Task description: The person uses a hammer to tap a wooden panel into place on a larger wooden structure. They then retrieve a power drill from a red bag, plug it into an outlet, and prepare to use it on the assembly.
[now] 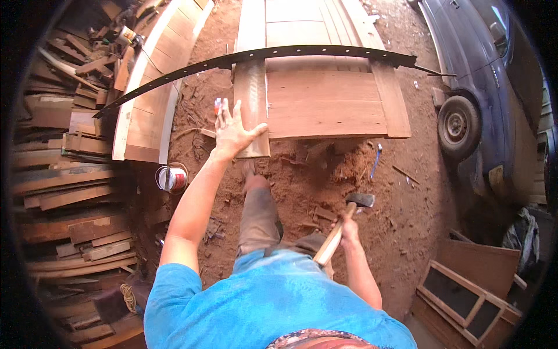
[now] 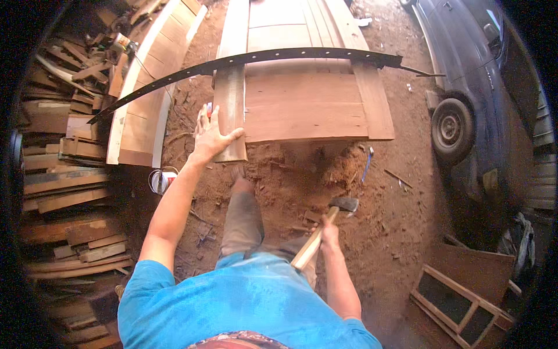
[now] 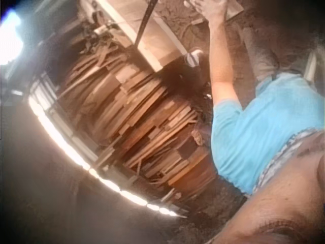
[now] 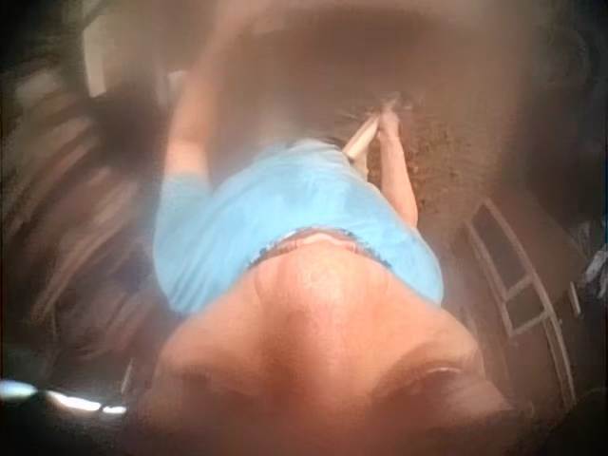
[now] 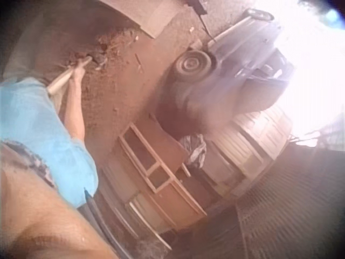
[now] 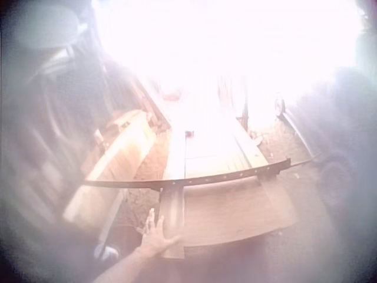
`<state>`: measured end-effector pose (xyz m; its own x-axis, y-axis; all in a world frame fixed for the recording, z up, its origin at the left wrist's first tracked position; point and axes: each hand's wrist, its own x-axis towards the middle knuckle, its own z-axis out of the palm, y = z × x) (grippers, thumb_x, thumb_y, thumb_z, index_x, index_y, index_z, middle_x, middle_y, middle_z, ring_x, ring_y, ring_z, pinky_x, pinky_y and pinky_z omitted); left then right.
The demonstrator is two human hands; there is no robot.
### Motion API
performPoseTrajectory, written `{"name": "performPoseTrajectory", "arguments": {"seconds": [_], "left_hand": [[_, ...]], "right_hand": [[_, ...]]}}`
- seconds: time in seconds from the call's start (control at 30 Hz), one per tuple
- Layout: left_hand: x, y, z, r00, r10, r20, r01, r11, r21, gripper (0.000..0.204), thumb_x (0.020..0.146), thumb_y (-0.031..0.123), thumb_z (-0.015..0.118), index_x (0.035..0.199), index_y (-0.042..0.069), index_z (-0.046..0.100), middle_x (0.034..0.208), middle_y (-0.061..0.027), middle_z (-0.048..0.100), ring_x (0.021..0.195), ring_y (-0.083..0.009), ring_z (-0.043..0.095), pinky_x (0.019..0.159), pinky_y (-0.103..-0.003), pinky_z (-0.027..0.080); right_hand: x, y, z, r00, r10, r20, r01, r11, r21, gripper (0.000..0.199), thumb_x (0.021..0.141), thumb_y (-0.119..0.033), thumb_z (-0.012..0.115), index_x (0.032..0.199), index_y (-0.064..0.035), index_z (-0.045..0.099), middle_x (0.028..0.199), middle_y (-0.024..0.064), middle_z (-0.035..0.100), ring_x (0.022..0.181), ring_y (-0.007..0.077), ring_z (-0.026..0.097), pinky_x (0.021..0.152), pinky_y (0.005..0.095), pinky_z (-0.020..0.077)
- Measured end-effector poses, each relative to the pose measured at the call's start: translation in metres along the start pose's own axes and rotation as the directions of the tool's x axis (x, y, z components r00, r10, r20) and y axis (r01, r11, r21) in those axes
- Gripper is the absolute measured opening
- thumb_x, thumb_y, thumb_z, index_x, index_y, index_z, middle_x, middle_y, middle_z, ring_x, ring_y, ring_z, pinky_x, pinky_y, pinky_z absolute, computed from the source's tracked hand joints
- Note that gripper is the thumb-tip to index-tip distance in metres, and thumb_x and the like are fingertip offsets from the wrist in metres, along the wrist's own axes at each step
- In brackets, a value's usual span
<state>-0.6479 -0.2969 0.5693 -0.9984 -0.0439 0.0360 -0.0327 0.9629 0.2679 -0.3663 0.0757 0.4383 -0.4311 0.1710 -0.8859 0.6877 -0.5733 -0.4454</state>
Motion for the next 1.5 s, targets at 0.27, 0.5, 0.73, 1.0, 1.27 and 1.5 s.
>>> {"name": "performPoseTrajectory", "arguments": {"seconds": [0.27, 0.5, 0.73, 1.0, 1.27, 1.5], "left_hand": [[0.089, -0.034, -0.006, 0.651, 0.742, 0.162, -0.717, 0.671, -0.190, 0.083, 0.093, 0.058, 0.056, 0.147, -0.004, 0.046, 0.158, -0.0214, 0.038, 0.152, -0.0330, 0.028, 0.127, -0.051, 0.013], [0.125, -0.047, -0.005, 0.484, 0.863, 0.147, -0.757, 0.497, -0.424, 0.070, 0.092, 0.050, 0.062, 0.140, -0.001, 0.055, 0.151, -0.0182, 0.048, 0.147, -0.0322, 0.037, 0.125, -0.052, 0.020], [0.163, -0.055, -0.004, 0.304, 0.941, 0.149, -0.799, 0.337, -0.498, 0.061, 0.091, 0.042, 0.068, 0.140, 0.008, 0.058, 0.147, -0.0177, 0.051, 0.145, -0.0318, 0.041, 0.125, -0.051, 0.023], [0.205, -0.037, 0.000, 0.020, 0.985, 0.169, -0.826, 0.111, -0.552, 0.058, 0.093, 0.035, 0.066, 0.144, 0.009, 0.054, 0.152, -0.0161, 0.046, 0.146, -0.0323, 0.039, 0.125, -0.052, 0.022], [0.199, -0.010, -0.001, -0.008, 0.966, 0.259, -0.862, 0.125, -0.492, 0.068, 0.100, 0.047, 0.050, 0.154, 0.007, 0.040, 0.164, -0.0167, 0.030, 0.155, -0.0303, 0.023, 0.128, -0.050, 0.012], [0.200, -0.012, 0.006, -0.024, 0.959, 0.283, -0.848, 0.131, -0.514, 0.068, 0.101, 0.048, 0.045, 0.157, 0.010, 0.037, 0.166, -0.0136, 0.028, 0.156, -0.0279, 0.020, 0.128, -0.049, 0.009]], "right_hand": [[-0.039, -0.031, 0.068, 0.970, -0.009, -0.242, 0.135, 0.850, 0.509, 0.028, 0.098, -0.031, 0.064, 0.110, -0.0082, 0.054, 0.086, 0.0058, 0.059, 0.069, 0.0195, 0.060, 0.063, 0.0382, 0.0552], [-0.146, 0.001, 0.195, 0.982, 0.166, -0.088, -0.058, 0.713, 0.699, 0.041, 0.097, -0.036, 0.064, 0.119, -0.0035, 0.053, 0.091, 0.0035, 0.057, 0.074, 0.0151, 0.056, 0.070, 0.0343, 0.0494], [-0.160, -0.017, 0.295, 0.972, 0.176, -0.154, 0.022, 0.588, 0.808, 0.034, 0.097, -0.029, 0.065, 0.118, -0.0037, 0.054, 0.088, 0.0049, 0.060, 0.070, 0.0156, 0.059, 0.067, 0.0325, 0.0514], [-0.160, -0.031, 0.336, 0.992, 0.072, -0.107, 0.042, 0.600, 0.799, 0.037, 0.102, -0.026, 0.058, 0.127, -0.0009, 0.050, 0.096, 0.0059, 0.059, 0.073, 0.0143, 0.058, 0.067, 0.0291, 0.0537], [-0.160, -0.018, 0.352, 0.999, 0.050, -0.010, -0.014, 0.465, 0.885, 0.039, 0.104, -0.030, 0.057, 0.128, 0.0002, 0.051, 0.096, 0.0058, 0.059, 0.072, 0.0135, 0.058, 0.066, 0.0277, 0.0537], [-0.232, 0.040, 0.322, 0.983, 0.007, -0.183, 0.179, 0.189, 0.966, 0.045, 0.102, -0.032, 0.058, 0.126, 0.0058, 0.050, 0.093, 0.0054, 0.057, 0.071, 0.0117, 0.055, 0.062, 0.0245, 0.0506]]}}
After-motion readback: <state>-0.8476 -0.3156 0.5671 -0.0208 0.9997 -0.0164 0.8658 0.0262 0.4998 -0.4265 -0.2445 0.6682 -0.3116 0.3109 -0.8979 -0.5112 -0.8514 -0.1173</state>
